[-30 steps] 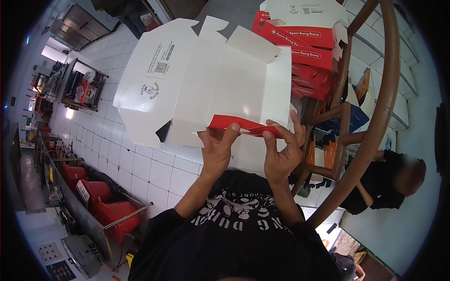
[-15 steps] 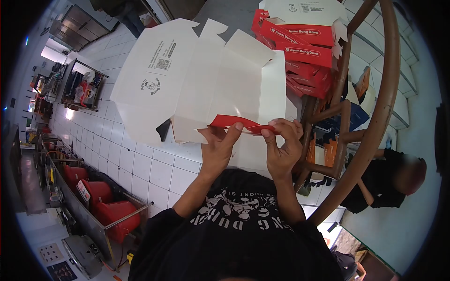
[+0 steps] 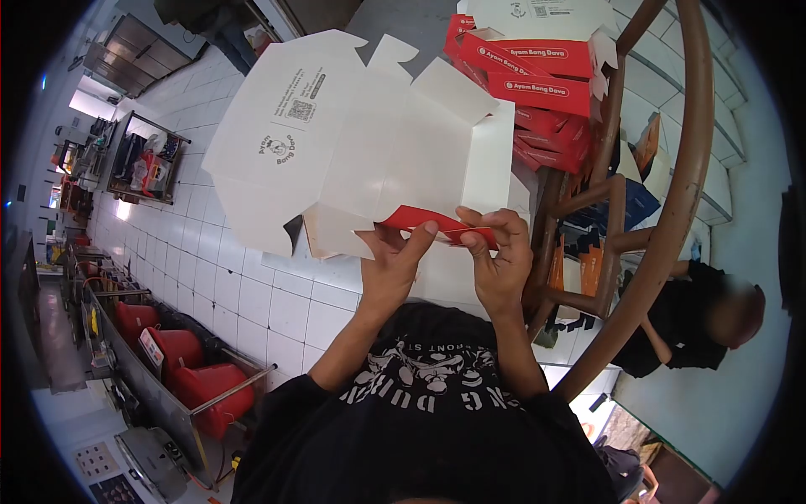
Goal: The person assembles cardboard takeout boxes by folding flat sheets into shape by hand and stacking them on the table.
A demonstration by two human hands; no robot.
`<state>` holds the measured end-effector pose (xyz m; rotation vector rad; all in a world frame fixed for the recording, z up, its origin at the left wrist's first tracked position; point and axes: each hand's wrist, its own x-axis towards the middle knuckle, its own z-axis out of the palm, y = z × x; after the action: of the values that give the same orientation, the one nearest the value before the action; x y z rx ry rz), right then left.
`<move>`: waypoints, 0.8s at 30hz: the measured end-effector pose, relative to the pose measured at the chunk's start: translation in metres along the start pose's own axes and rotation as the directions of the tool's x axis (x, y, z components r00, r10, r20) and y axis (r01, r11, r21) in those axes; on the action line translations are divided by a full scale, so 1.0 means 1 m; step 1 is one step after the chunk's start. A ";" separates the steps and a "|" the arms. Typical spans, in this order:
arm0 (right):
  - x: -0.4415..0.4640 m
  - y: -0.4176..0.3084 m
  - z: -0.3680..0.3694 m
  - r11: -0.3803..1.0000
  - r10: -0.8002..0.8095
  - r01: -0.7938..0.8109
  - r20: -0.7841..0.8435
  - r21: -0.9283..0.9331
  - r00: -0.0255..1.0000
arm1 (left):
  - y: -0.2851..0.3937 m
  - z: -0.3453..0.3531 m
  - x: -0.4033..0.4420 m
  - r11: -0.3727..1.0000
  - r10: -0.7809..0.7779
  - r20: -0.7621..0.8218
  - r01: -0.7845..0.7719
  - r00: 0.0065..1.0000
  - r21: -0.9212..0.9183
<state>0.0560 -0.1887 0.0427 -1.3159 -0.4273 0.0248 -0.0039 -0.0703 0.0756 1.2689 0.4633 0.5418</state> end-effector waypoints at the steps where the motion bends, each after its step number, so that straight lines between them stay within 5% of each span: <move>1: 0.003 0.000 -0.006 0.973 -0.091 0.107 0.088 -0.202 0.992 | 0.000 0.000 0.000 1.000 -0.023 0.007 0.023 1.000 0.016; 2: 0.005 -0.001 -0.009 0.895 -0.159 0.223 0.192 -0.386 0.968 | 0.001 -0.001 0.000 0.998 -0.045 0.015 0.045 0.999 0.032; 9: 0.004 -0.010 -0.010 0.848 -0.149 0.257 0.256 -0.464 0.955 | -0.002 0.000 0.005 0.996 0.088 -0.010 -0.088 0.996 0.008; 15: -0.001 0.009 -0.002 0.951 -0.186 0.152 -0.106 -0.269 0.977 | 0.002 0.005 0.004 1.000 0.029 0.011 -0.029 1.000 0.002; 17: 0.002 0.002 -0.004 0.892 -0.250 0.240 0.024 -0.383 0.968 | 0.002 0.006 0.004 0.997 0.075 0.017 -0.074 0.997 -0.011; 24: 0.001 0.001 -0.006 0.847 -0.288 0.299 0.092 -0.439 0.953 | 0.008 0.006 0.004 0.998 0.038 0.174 -0.046 0.984 0.047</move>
<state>0.0590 -0.1942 0.0408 -1.6930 -0.6801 -0.3360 0.0018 -0.0704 0.0846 1.3642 0.3068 0.4526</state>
